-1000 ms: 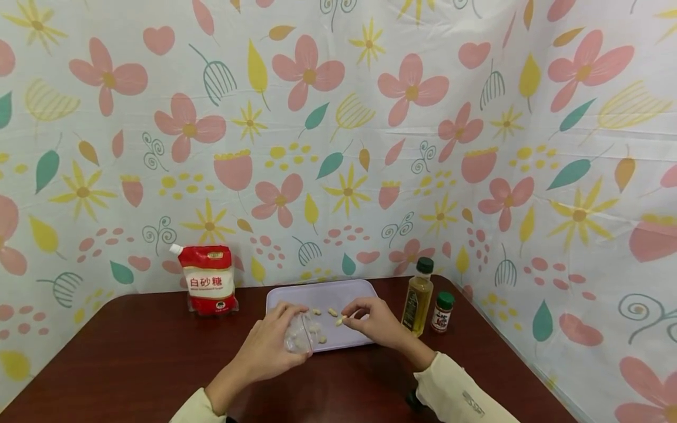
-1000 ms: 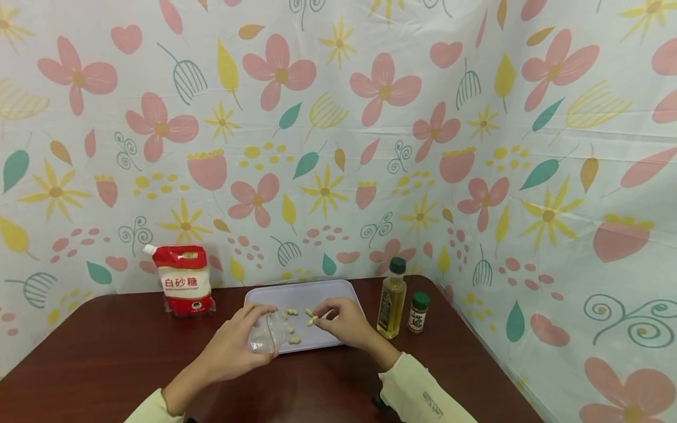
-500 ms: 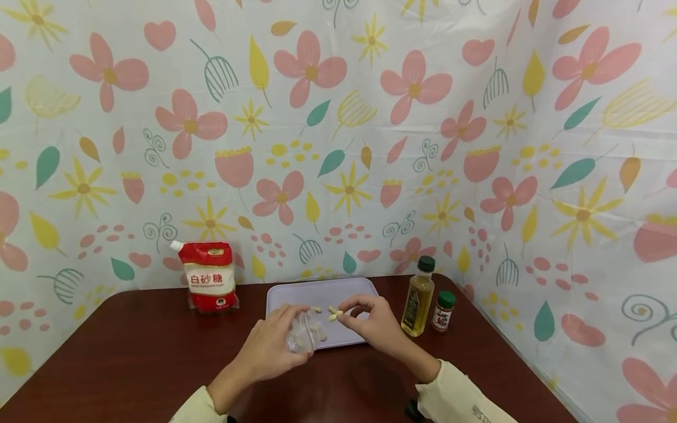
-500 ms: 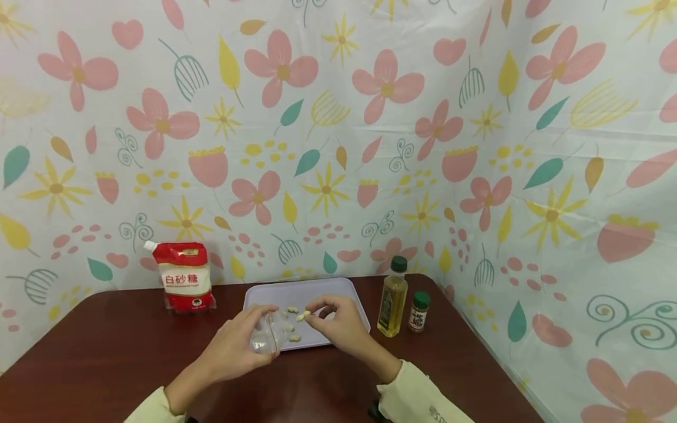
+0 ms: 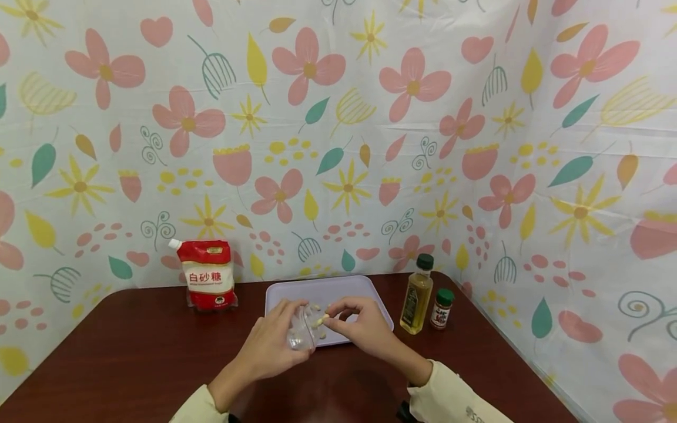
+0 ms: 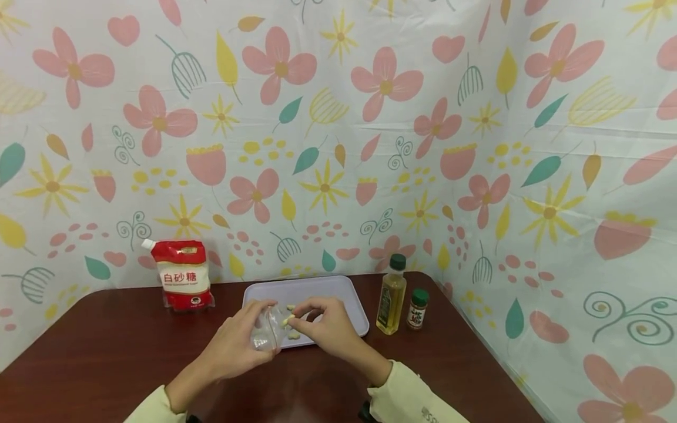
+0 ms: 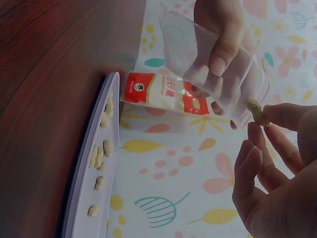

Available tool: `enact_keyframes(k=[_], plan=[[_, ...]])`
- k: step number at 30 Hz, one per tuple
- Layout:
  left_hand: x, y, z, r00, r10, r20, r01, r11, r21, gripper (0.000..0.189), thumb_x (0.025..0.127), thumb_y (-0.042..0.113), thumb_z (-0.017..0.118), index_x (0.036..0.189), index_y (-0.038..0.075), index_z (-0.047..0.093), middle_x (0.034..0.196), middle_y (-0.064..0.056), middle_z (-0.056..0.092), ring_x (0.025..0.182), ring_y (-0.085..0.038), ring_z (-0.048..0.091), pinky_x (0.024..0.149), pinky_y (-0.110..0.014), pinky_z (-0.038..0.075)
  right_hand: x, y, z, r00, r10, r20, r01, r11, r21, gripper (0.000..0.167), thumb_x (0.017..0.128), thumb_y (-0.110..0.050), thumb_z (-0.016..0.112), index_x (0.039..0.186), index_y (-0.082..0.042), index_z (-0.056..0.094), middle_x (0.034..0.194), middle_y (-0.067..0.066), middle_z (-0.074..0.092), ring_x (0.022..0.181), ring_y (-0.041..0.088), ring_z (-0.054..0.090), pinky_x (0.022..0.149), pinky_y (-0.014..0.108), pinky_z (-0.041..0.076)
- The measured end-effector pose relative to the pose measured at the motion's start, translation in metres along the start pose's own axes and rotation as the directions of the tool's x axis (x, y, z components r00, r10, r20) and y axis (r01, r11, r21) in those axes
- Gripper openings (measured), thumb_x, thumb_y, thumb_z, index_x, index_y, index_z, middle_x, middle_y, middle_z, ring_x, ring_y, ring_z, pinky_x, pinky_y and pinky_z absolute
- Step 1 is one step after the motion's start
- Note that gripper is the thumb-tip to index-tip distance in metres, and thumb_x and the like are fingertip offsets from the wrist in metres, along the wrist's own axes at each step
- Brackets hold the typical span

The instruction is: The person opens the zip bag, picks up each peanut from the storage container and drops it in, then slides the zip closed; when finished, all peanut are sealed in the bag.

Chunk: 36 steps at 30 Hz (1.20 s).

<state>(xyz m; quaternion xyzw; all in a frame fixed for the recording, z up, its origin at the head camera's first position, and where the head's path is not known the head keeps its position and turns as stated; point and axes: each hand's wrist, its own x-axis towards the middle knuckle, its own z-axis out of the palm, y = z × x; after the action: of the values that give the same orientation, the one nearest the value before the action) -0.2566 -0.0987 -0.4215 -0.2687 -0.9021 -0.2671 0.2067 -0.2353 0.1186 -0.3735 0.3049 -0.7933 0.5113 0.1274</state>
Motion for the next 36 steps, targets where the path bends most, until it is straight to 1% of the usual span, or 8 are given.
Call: enact_keyframes(k=[5, 10, 16, 22, 25, 29, 34, 36], plan=[[0.0, 0.002, 0.0, 1.0, -0.026, 0.016, 0.026, 0.999, -0.044, 0.077, 0.068, 0.04, 0.083, 0.136, 0.02, 0.052, 0.116, 0.008, 0.055, 0.085, -0.01, 0.055, 0.069, -0.033, 0.043, 0.002, 0.013, 0.006, 1.0, 0.013, -0.001, -0.013, 1.0, -0.023, 0.006, 0.086, -0.003, 0.074, 0.091, -0.001, 0.075, 0.093, 0.01, 0.072, 0.076, 0.022, 0.064, 0.065, 0.029, 0.053], [0.001, 0.002, 0.001, 0.999, -0.036, 0.025, 0.037, 0.998, -0.052, 0.079, 0.068, 0.04, 0.083, 0.138, 0.02, 0.051, 0.115, 0.009, 0.053, 0.085, -0.008, 0.052, 0.069, -0.033, 0.045, 0.003, 0.028, 0.009, 1.0, 0.002, -0.003, -0.002, 0.999, -0.045, 0.006, 0.086, -0.01, 0.077, 0.092, -0.008, 0.076, 0.093, 0.005, 0.073, 0.075, 0.018, 0.064, 0.063, 0.028, 0.053], [0.0, 0.003, 0.0, 0.999, -0.049, 0.01, 0.049, 0.998, -0.049, 0.079, 0.067, 0.04, 0.084, 0.137, 0.022, 0.051, 0.115, 0.01, 0.053, 0.083, -0.008, 0.053, 0.065, -0.03, 0.044, 0.003, 0.03, 0.01, 1.0, -0.022, 0.009, 0.022, 0.999, -0.045, 0.007, 0.086, -0.012, 0.077, 0.092, -0.009, 0.075, 0.09, 0.001, 0.073, 0.073, 0.016, 0.064, 0.063, 0.029, 0.053], [-0.001, 0.003, -0.001, 0.999, -0.054, -0.003, 0.053, 0.997, -0.049, 0.08, 0.067, 0.038, 0.085, 0.137, 0.022, 0.051, 0.116, 0.01, 0.052, 0.083, -0.006, 0.053, 0.064, -0.028, 0.045, 0.003, 0.029, 0.007, 1.0, -0.009, -0.029, 0.008, 0.999, -0.031, 0.011, 0.089, -0.015, 0.074, 0.1, -0.012, 0.073, 0.093, 0.002, 0.072, 0.077, 0.017, 0.064, 0.067, 0.03, 0.053], [-0.001, 0.002, -0.001, 0.999, -0.05, -0.013, 0.049, 0.998, -0.042, 0.08, 0.067, 0.037, 0.085, 0.137, 0.021, 0.051, 0.116, 0.009, 0.053, 0.084, -0.005, 0.054, 0.063, -0.028, 0.045, 0.003, 0.031, 0.006, 0.998, -0.012, -0.054, 0.01, 1.0, -0.024, 0.016, 0.091, -0.014, 0.072, 0.106, -0.01, 0.072, 0.093, 0.005, 0.071, 0.076, 0.019, 0.064, 0.065, 0.031, 0.052], [-0.001, 0.002, -0.001, 0.999, -0.05, -0.02, 0.05, 0.998, -0.031, 0.08, 0.067, 0.035, 0.085, 0.137, 0.019, 0.05, 0.116, 0.008, 0.052, 0.084, -0.004, 0.054, 0.062, -0.027, 0.045, 0.005, 0.037, 0.004, 0.997, -0.014, -0.082, 0.012, 1.0, -0.026, 0.021, 0.092, -0.005, 0.068, 0.113, -0.005, 0.068, 0.092, 0.01, 0.07, 0.075, 0.023, 0.065, 0.064, 0.03, 0.052], [0.0, 0.002, -0.001, 0.998, -0.058, -0.022, 0.058, 0.998, -0.015, 0.081, 0.066, 0.034, 0.085, 0.138, 0.018, 0.051, 0.114, 0.008, 0.052, 0.083, -0.004, 0.053, 0.061, -0.027, 0.044, 0.009, 0.045, 0.005, 0.997, -0.007, -0.082, 0.002, 0.998, -0.055, 0.018, 0.089, 0.006, 0.067, 0.105, 0.001, 0.069, 0.091, 0.017, 0.07, 0.074, 0.033, 0.065, 0.062, 0.03, 0.051], [-0.001, 0.002, -0.001, 0.998, -0.061, -0.023, 0.061, 0.998, -0.01, 0.081, 0.066, 0.035, 0.085, 0.138, 0.019, 0.051, 0.113, 0.009, 0.052, 0.083, -0.004, 0.052, 0.062, -0.026, 0.044, 0.01, 0.049, 0.005, 0.997, 0.0, -0.076, -0.006, 0.997, -0.071, 0.014, 0.088, 0.005, 0.068, 0.101, 0.0, 0.071, 0.091, 0.016, 0.071, 0.074, 0.032, 0.065, 0.063, 0.031, 0.051]])
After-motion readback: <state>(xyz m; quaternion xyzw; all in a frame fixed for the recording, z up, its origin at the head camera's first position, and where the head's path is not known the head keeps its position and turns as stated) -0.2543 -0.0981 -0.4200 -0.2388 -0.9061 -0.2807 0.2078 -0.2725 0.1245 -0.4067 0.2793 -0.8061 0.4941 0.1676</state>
